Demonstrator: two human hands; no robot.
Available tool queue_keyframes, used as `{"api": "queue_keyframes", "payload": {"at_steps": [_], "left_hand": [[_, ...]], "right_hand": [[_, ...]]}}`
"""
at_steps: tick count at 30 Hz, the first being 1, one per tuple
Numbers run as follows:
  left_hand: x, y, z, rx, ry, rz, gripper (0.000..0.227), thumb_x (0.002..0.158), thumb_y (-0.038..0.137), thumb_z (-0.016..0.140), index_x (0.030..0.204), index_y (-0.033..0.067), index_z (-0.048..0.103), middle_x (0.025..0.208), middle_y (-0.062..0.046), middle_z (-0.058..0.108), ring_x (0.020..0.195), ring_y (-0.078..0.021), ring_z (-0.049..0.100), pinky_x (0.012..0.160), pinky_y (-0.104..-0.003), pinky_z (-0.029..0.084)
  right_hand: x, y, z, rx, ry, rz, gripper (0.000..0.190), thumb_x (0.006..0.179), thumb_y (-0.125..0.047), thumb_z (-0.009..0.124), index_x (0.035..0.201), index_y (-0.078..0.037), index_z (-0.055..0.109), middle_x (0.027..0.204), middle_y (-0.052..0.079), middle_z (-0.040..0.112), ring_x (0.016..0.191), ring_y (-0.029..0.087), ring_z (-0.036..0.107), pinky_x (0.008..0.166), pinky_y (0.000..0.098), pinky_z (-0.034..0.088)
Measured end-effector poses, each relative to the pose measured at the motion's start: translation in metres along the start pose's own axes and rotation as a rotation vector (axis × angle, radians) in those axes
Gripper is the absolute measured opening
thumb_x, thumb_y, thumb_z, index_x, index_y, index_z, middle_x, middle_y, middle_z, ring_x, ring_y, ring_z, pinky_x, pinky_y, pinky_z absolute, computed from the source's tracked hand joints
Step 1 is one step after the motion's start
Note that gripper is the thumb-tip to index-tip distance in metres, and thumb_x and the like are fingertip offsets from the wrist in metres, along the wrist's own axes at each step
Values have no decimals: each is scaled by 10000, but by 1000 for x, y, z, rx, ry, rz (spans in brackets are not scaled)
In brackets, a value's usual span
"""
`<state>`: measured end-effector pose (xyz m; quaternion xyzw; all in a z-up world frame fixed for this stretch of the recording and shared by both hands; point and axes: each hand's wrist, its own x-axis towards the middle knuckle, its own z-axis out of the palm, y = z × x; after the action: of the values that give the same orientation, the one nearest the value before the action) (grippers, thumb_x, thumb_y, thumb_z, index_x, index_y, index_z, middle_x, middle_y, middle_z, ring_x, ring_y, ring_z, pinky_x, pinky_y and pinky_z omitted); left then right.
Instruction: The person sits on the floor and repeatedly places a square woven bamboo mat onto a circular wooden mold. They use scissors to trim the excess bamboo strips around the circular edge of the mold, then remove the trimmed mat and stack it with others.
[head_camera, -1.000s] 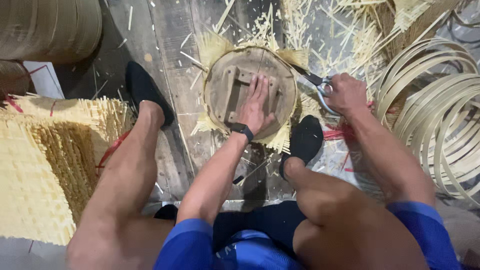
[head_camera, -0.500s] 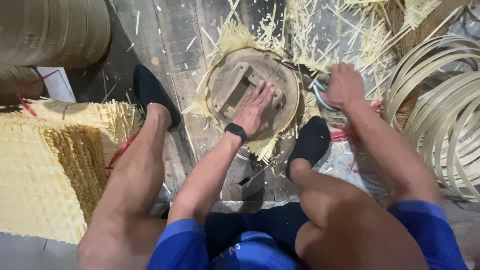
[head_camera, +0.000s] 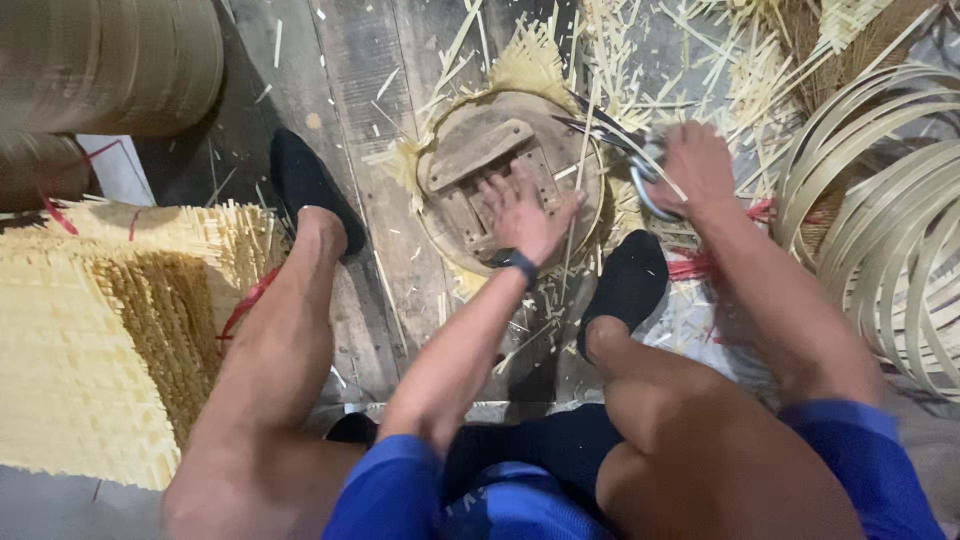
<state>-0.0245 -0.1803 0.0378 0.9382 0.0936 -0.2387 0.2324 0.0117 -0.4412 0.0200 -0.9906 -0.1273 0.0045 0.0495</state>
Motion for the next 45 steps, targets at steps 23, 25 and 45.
{"api": "queue_keyframes", "payload": {"at_steps": [23, 25, 45], "left_hand": [[-12, -34, -31, 216, -34, 564, 1161, 663, 391, 883, 1566, -4, 269, 1600, -248, 363, 1513, -499, 214, 1231, -586, 209], [-13, -37, -34, 217, -48, 603, 1172, 642, 377, 899, 1563, 0, 280, 1602, -237, 367, 1524, -476, 214, 1242, -567, 214], [-3, -61, -52, 304, -171, 797, 1004, 632, 234, 822, 1513, 2, 400, 1601, -197, 360, 1531, -409, 218, 1222, -533, 246]], "right_hand": [[-11, 18, 8, 147, -417, 220, 331, 978, -355, 633, 1011, -39, 725, 941, 191, 663, 857, 351, 654, 809, 506, 540], [-14, 17, 10, 118, -216, 112, 366, 878, -380, 695, 980, -30, 725, 916, 192, 647, 841, 354, 637, 790, 489, 532], [40, 0, 18, -12, -467, 142, 733, 916, -614, 518, 1206, 48, 641, 1091, 222, 587, 1001, 331, 579, 864, 454, 530]]}}
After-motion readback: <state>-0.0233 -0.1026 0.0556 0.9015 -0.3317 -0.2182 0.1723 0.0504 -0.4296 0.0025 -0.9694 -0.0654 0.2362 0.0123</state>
